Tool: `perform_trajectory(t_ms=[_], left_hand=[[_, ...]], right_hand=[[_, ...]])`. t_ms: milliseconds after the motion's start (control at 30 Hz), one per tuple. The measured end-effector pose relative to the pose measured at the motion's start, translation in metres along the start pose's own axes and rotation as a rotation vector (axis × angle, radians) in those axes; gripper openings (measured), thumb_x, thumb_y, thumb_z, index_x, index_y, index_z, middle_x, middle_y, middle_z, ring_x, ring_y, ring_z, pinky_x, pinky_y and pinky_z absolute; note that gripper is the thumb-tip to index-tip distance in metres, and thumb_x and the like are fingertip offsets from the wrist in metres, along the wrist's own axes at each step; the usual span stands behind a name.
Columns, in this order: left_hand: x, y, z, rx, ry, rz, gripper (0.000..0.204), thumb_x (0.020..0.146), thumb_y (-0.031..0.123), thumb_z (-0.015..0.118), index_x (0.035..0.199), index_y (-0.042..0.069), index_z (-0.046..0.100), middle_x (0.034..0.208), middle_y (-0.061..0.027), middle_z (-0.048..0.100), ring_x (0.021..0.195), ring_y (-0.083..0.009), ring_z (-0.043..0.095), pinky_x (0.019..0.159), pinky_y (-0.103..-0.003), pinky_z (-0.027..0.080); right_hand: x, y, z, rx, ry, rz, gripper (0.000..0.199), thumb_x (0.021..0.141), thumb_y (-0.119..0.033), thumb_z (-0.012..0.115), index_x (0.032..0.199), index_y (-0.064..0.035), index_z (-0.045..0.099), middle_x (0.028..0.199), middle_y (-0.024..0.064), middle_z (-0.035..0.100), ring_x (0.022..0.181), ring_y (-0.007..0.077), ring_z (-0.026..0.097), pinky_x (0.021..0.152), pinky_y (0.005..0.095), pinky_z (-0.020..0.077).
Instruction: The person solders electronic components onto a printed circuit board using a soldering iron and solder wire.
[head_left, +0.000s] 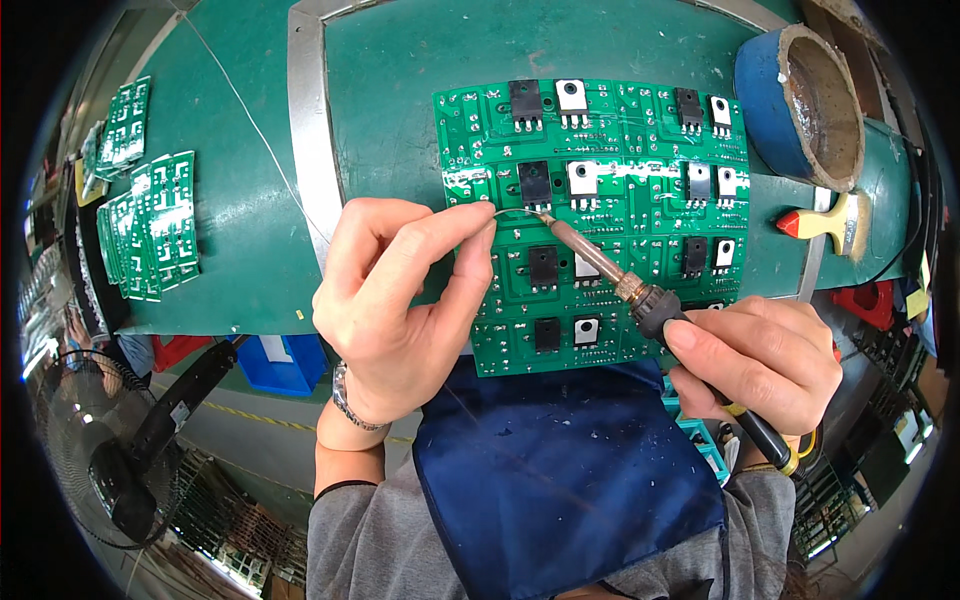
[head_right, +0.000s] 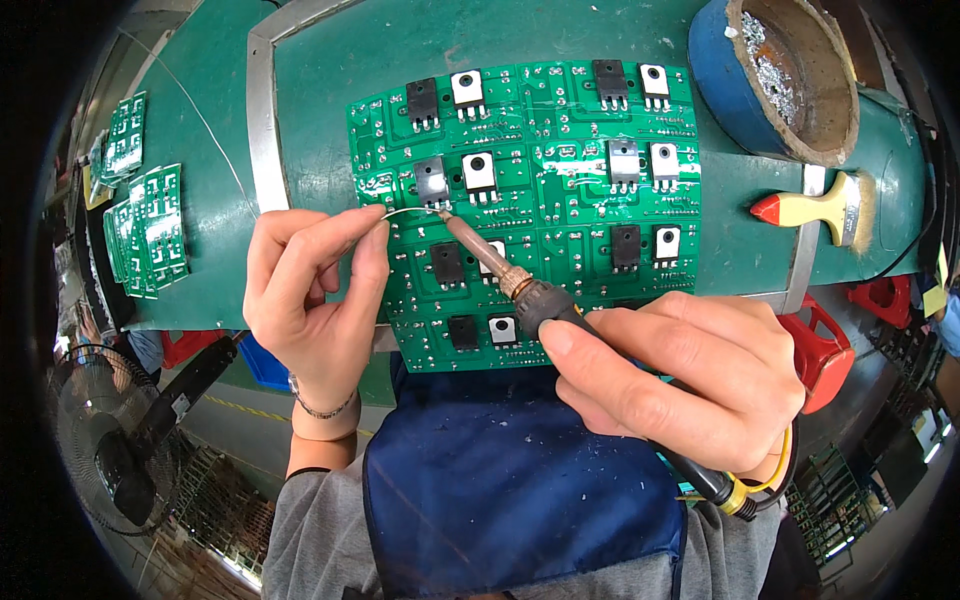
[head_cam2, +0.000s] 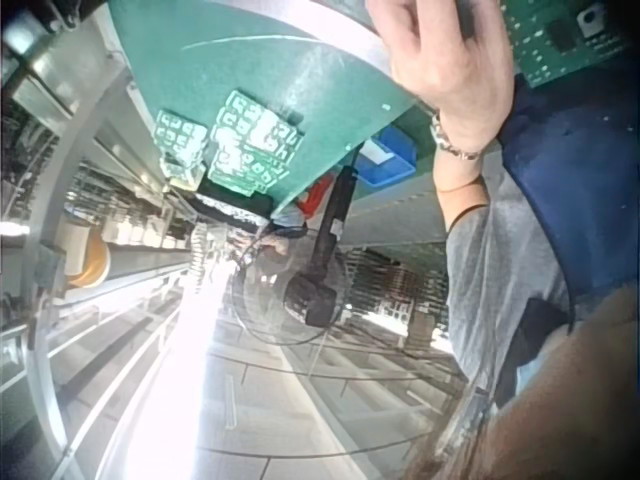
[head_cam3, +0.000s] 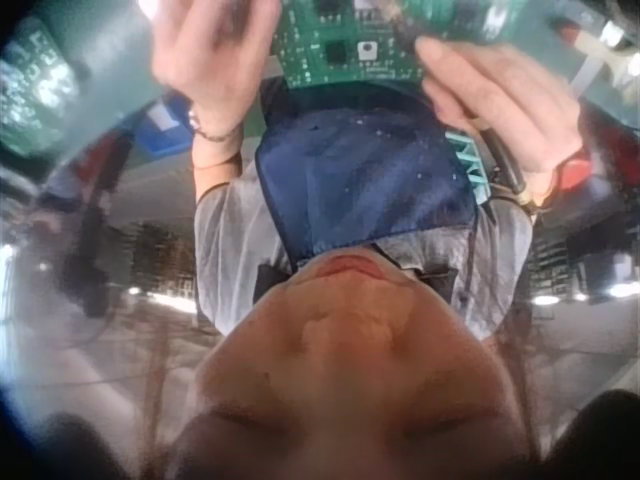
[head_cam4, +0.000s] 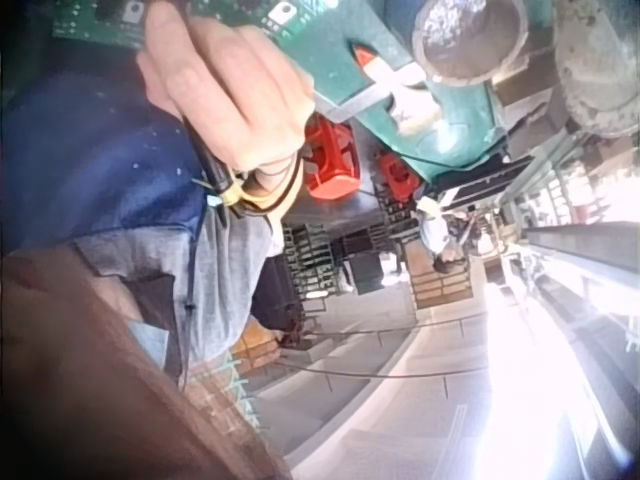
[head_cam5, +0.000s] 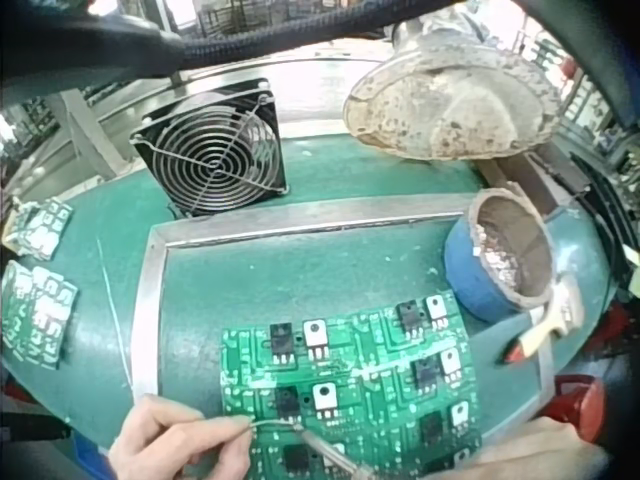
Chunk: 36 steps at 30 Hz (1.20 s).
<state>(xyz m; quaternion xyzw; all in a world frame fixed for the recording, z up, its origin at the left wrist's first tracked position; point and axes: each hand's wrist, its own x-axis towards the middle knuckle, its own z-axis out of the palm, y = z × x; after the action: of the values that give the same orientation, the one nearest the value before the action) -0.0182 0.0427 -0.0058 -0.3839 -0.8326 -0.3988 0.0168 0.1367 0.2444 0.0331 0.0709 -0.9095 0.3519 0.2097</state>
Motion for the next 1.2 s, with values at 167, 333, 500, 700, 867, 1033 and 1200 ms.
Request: perform_trajectory(t_ms=[167, 333, 500, 700, 867, 1033, 1200], left_hand=[[0.0, 0.002, -0.002, 0.027, 0.011, 0.007, 0.029, 0.068, -0.004, 0.081, 0.094, 0.009, 0.075, 0.079, -0.0023, 0.056, 0.065, -0.0124, 0.055, 0.053, -0.025, 0.043], [0.0, 0.003, -0.002, 0.013, -0.004, 0.025, 0.03, 0.068, -0.005, 0.082, 0.095, 0.008, 0.075, 0.08, -0.0029, 0.056, 0.062, -0.0114, 0.054, 0.051, -0.024, 0.042], [0.002, 0.004, 0.003, 0.019, -0.033, 0.052, 0.029, 0.069, -0.005, 0.082, 0.094, 0.006, 0.075, 0.08, -0.0035, 0.055, 0.058, -0.0109, 0.053, 0.049, -0.024, 0.042], [0.0, 0.005, 0.001, 0.056, -0.058, 0.079, 0.027, 0.07, -0.005, 0.081, 0.094, 0.006, 0.074, 0.082, -0.0044, 0.056, 0.061, -0.0126, 0.055, 0.051, -0.024, 0.043], [0.016, 0.006, -0.002, -0.108, -0.086, -0.083, 0.019, 0.079, -0.006, 0.071, 0.095, 0.005, 0.069, 0.09, -0.0072, 0.065, 0.071, -0.0151, 0.057, 0.057, -0.026, 0.046], [0.024, 0.004, 0.002, -0.32, -0.178, -0.202, 0.014, 0.086, -0.005, 0.063, 0.098, 0.001, 0.062, 0.1, -0.0067, 0.07, 0.066, -0.0146, 0.052, 0.058, -0.027, 0.043], [0.022, -0.001, 0.008, -0.329, -0.189, -0.218, 0.014, 0.087, -0.004, 0.062, 0.1, 0.002, 0.063, 0.096, -0.0053, 0.069, 0.066, -0.0148, 0.051, 0.057, -0.028, 0.042]], right_hand=[[0.0, 0.001, -0.002, 0.0, -0.024, 0.002, 0.031, 0.062, -0.001, 0.081, 0.093, -0.0014, 0.076, 0.072, 0.0073, 0.066, 0.051, 0.0134, 0.061, 0.039, 0.0226, 0.045], [0.001, 0.0, -0.002, -0.021, -0.028, -0.011, 0.03, 0.063, -0.003, 0.081, 0.093, -0.002, 0.076, 0.072, 0.007, 0.066, 0.051, 0.0133, 0.061, 0.039, 0.0226, 0.0451], [0.001, 0.001, -0.002, -0.022, -0.016, 0.01, 0.03, 0.064, -0.003, 0.081, 0.094, -0.0035, 0.076, 0.072, 0.0063, 0.066, 0.051, 0.0134, 0.061, 0.04, 0.0228, 0.0454], [0.001, -0.003, -0.003, -0.026, -0.051, 0.034, 0.031, 0.065, -0.004, 0.081, 0.095, -0.0039, 0.076, 0.074, 0.0061, 0.066, 0.052, 0.0135, 0.061, 0.04, 0.023, 0.0452], [-0.003, 0.0, -0.002, -0.018, -0.028, 0.004, 0.03, 0.066, -0.006, 0.081, 0.096, -0.003, 0.076, 0.075, 0.0066, 0.066, 0.052, 0.0135, 0.06, 0.04, 0.0231, 0.0447], [0.0, -0.004, -0.005, -0.01, -0.055, 0.043, 0.031, 0.067, -0.007, 0.082, 0.096, -0.0026, 0.075, 0.075, 0.007, 0.066, 0.051, 0.0137, 0.06, 0.041, 0.0234, 0.0447], [-0.003, 0.003, -0.001, 0.019, -0.039, 0.009, 0.032, 0.068, -0.008, 0.083, 0.098, -0.0026, 0.075, 0.076, 0.0074, 0.066, 0.051, 0.0138, 0.059, 0.041, 0.0236, 0.0447]])
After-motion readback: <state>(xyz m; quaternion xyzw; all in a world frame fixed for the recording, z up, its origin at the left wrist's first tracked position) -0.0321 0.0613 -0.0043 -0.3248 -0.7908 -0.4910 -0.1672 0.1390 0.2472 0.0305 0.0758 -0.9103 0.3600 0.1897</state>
